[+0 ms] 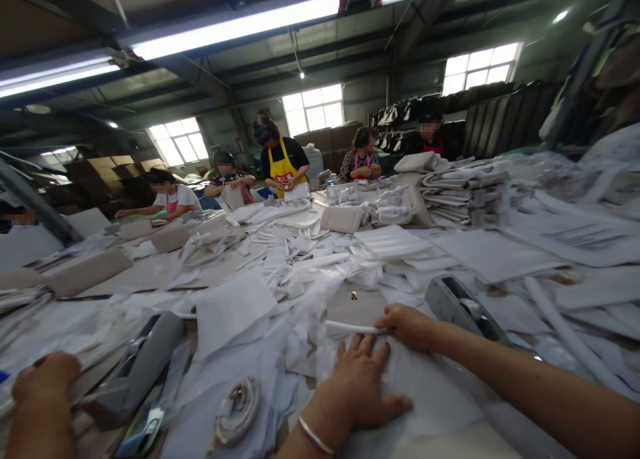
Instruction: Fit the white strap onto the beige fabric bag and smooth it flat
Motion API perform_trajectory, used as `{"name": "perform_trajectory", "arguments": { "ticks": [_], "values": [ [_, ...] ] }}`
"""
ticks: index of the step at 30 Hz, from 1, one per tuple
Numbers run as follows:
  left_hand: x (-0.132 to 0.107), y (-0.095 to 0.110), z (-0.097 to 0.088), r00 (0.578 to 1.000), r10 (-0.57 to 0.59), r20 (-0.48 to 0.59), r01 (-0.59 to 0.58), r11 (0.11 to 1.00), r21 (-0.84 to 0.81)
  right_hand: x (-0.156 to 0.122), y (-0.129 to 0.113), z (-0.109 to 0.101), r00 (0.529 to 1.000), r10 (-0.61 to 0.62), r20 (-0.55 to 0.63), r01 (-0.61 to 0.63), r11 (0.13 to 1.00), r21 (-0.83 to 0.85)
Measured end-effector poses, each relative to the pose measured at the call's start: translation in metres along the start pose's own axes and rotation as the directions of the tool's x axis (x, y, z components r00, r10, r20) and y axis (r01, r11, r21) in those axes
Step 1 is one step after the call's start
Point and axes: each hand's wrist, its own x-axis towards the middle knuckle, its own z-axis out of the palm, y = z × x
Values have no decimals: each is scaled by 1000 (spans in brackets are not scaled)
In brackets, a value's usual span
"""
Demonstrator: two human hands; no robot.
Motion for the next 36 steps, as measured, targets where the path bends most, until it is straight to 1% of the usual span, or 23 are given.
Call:
{"name": "perform_trajectory", "arguments": {
  "ticks": [6,13,19,22,25,28,32,34,36],
  "values": [
    [-3,7,-3,999,-34,-27,35,999,29,-4,-4,0,1000,-6,-26,4,997,-71],
    [-3,7,1,997,-73,-22,75,995,65,-4,-7,-3,997,-77,-23,74,989,-129],
    [-2,4,4,998,-57,4,57,997,48,-8,1,1,994,-105,-12,104,992,-68],
    [-3,4,0,999,-51,-1,51,998,31,-6,7,-7,991,-135,9,135,991,-8],
    [-4,6,-4,999,-42,-6,42,999,-8,12,10,-22,993,-117,10,117,993,12],
    [-6,6,-6,999,-40,-4,40,998,-48,45,5,-29,999,-41,25,42,999,-15],
    [-8,6,-9,999,-50,-1,50,995,-83,90,-13,-18,991,95,92,-88,993,-75],
    [-9,5,-10,999,-45,5,45,994,-102,104,-20,-13,979,180,92,-171,980,-98],
    [-9,4,-11,999,-39,2,39,993,-110,113,-24,-15,963,259,74,-251,962,-105]
  ]
}}
